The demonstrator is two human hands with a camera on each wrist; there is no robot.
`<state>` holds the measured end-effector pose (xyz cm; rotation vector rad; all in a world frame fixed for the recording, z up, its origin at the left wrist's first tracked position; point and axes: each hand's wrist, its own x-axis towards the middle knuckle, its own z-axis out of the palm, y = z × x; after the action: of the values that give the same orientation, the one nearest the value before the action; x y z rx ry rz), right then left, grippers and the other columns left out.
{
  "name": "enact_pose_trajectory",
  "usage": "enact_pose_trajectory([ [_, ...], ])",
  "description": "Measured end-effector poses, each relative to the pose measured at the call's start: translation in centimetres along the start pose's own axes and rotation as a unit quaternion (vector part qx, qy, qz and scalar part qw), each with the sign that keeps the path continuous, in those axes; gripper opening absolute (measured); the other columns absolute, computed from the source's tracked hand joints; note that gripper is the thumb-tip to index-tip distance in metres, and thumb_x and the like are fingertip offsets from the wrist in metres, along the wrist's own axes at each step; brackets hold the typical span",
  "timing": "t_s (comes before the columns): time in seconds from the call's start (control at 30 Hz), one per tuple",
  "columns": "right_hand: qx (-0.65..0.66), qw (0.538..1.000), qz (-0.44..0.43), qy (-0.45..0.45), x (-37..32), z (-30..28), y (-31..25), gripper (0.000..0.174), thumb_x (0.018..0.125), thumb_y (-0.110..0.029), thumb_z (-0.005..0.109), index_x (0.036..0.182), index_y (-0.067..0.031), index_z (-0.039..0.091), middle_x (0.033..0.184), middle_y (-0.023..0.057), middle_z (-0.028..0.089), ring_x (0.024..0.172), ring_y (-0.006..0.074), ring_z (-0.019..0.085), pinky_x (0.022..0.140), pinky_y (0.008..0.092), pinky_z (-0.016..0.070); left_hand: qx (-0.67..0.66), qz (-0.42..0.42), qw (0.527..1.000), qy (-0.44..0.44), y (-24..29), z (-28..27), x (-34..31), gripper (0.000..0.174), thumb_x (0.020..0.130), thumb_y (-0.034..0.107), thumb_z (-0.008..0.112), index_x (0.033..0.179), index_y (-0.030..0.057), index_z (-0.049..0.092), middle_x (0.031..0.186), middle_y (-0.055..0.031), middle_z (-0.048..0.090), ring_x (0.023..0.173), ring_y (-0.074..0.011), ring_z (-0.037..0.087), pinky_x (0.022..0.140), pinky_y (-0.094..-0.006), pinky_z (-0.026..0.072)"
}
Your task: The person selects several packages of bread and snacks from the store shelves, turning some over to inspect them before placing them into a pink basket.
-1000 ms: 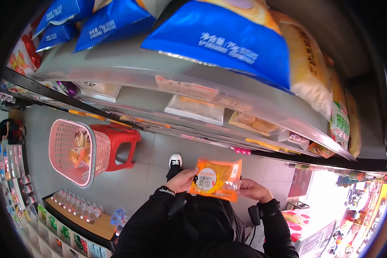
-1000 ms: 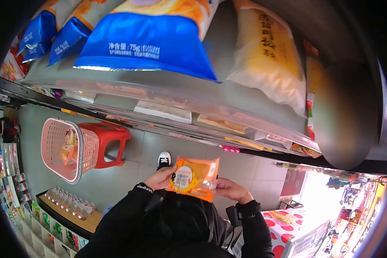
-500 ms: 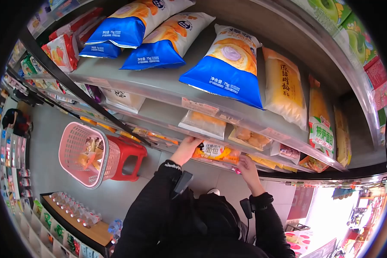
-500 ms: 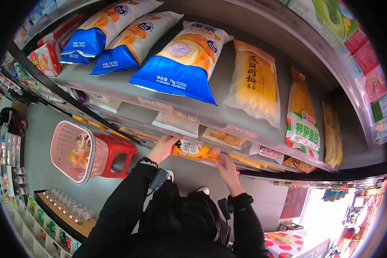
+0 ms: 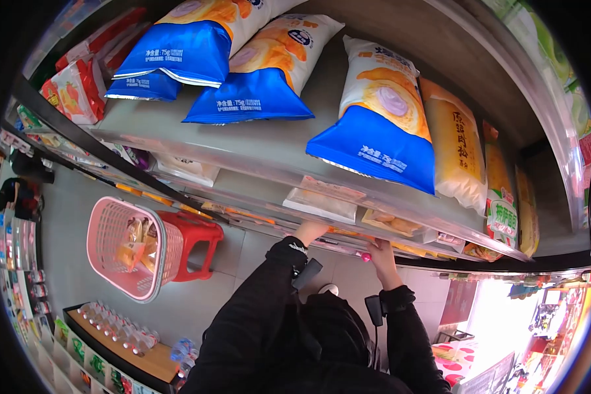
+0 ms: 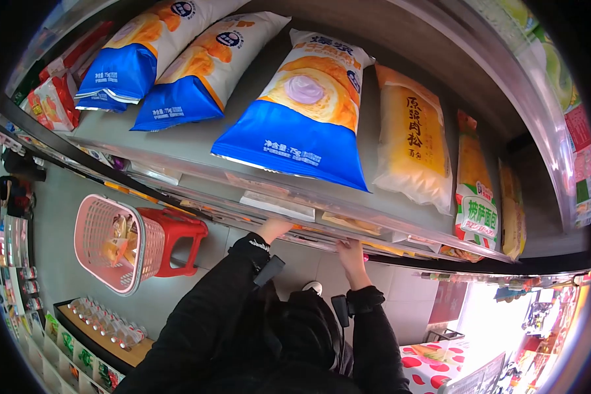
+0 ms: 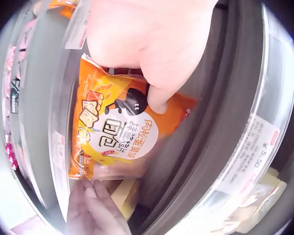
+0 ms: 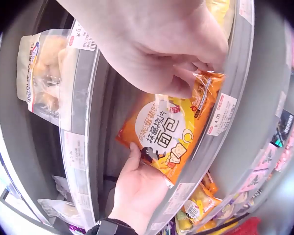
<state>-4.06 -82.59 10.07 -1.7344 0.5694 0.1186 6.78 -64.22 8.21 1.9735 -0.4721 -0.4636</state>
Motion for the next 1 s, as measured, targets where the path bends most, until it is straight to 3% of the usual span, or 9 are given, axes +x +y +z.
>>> enact_pose_trajectory([
  [0.13, -0.013, 0.998, -0.002, 0.057, -1.2, 0.5, 0.3, 0.049, 0.072, 0.004, 0.046, 0.119, -0.0003, 0.031, 0.118, 0.011, 0.04, 0.111, 0.0201, 0.036, 0.086, 0.029, 0.034, 0.145, 0.094, 0.985, 0.023, 0.2, -0.2, 0.5, 0.031, 0.077, 0.017, 0.046, 0.105, 0.0038, 0.047, 0.109, -0.0175, 0.045, 0.104, -0.033, 0.039, 0.088, -0.0383, 0.0303],
  [0.37, -0.011, 0.999, -0.011, 0.045, -4.5, 1.5, 0.2, 0.05, 0.073, -0.002, 0.049, 0.118, 0.0005, 0.029, 0.119, 0.0145, 0.037, 0.109, 0.0269, 0.039, 0.083, 0.0307, 0.0372, 0.173, 0.187, 0.964, 0.072, -0.4, 0.8, 0.2, 0.027, 0.076, 0.017, 0.047, 0.098, 0.0022, 0.051, 0.1, -0.0186, 0.051, 0.097, -0.0336, 0.044, 0.084, -0.0394, 0.0347],
  [0.43, -0.006, 1.0, -0.022, 0.019, -5.7, 1.9, 0.1, 0.049, 0.075, 0.001, 0.048, 0.12, -0.0028, 0.03, 0.118, 0.0096, 0.039, 0.109, 0.0217, 0.039, 0.087, 0.0291, 0.0344, 0.122, 0.12, 0.985, 0.03, 0.2, 0.8, -0.6, 0.02, 0.075, 0.014, 0.046, 0.087, 0.0, 0.054, 0.086, -0.0195, 0.055, 0.082, -0.0349, 0.051, 0.072, -0.0398, 0.0403],
  [0.53, -0.049, 0.999, 0.003, -0.023, -7.1, 1.5, -0.5, 0.045, 0.076, 0.0, 0.049, 0.118, -0.002, 0.033, 0.116, 0.0099, 0.04, 0.109, 0.0205, 0.04, 0.086, 0.0283, 0.0347, 0.104, 0.032, 0.994, -0.027, 1.3, 0.0, -1.2, 0.022, 0.073, 0.013, 0.048, 0.088, -0.0012, 0.054, 0.087, -0.0205, 0.054, 0.086, -0.0359, 0.049, 0.075, -0.0408, 0.0391],
  [0.67, -0.061, 0.995, -0.056, -0.057, -8.7, 0.6, -1.1, 0.04, 0.074, -0.005, 0.052, 0.111, 0.0006, 0.04, 0.106, 0.0119, 0.048, 0.099, 0.0218, 0.047, 0.08, 0.0289, 0.0395, 0.044, 0.176, 0.966, 0.186, 1.6, -0.7, -3.7, 0.023, 0.072, 0.005, 0.045, 0.094, -0.0009, 0.05, 0.083, -0.0189, 0.055, 0.078, -0.0389, 0.05, 0.071, -0.0429, 0.0405],
  [0.73, -0.053, 0.988, -0.018, -0.144, -9.4, 0.3, -2.0, 0.034, 0.075, -0.007, 0.052, 0.108, -0.0001, 0.044, 0.1, 0.009, 0.051, 0.094, 0.0169, 0.05, 0.078, 0.0274, 0.0399, 0.042, 0.202, 0.954, 0.218, 2.0, -1.7, -6.3, 0.025, 0.071, -0.003, 0.043, 0.095, -0.0008, 0.049, 0.084, -0.0173, 0.055, 0.078, -0.0355, 0.052, 0.071, -0.0418, 0.0414],
  [0.8, -0.049, 0.983, -0.041, -0.173, -9.9, 0.4, -2.0, 0.028, 0.077, -0.008, 0.051, 0.104, -0.0003, 0.047, 0.096, 0.0073, 0.053, 0.089, 0.0131, 0.05, 0.077, 0.026, 0.0406, -0.09, 0.082, 0.989, 0.081, 1.3, -2.1, -9.8, 0.021, 0.074, -0.001, 0.045, 0.095, -0.0006, 0.05, 0.084, -0.0155, 0.055, 0.077, -0.03, 0.054, 0.07, -0.0338, 0.043],
  [0.93, -0.052, 0.976, -0.031, -0.207, -11.7, 0.9, -1.6, 0.027, 0.077, -0.01, 0.052, 0.101, 0.0004, 0.05, 0.092, 0.0073, 0.055, 0.084, 0.0121, 0.052, 0.075, 0.0248, 0.0412, -0.157, 0.016, 0.986, 0.048, -0.8, -1.9, -16.4, 0.02, 0.08, 0.002, 0.042, 0.098, -0.0014, 0.049, 0.08, -0.006, 0.055, 0.076, -0.0109, 0.054, 0.067, -0.0224, 0.0434],
  [1.0, -0.02, 0.971, -0.027, -0.238, -12.7, 1.2, -1.0, 0.027, 0.077, -0.011, 0.052, 0.102, 0.0003, 0.049, 0.094, 0.0073, 0.055, 0.085, 0.0132, 0.052, 0.076, 0.0253, 0.0412, -0.144, -0.038, 0.988, 0.042, -2.4, -1.7, -19.9, 0.019, 0.081, 0.001, 0.041, 0.098, -0.0014, 0.049, 0.082, -0.0069, 0.056, 0.076, -0.0116, 0.054, 0.067, -0.0229, 0.0437],
])
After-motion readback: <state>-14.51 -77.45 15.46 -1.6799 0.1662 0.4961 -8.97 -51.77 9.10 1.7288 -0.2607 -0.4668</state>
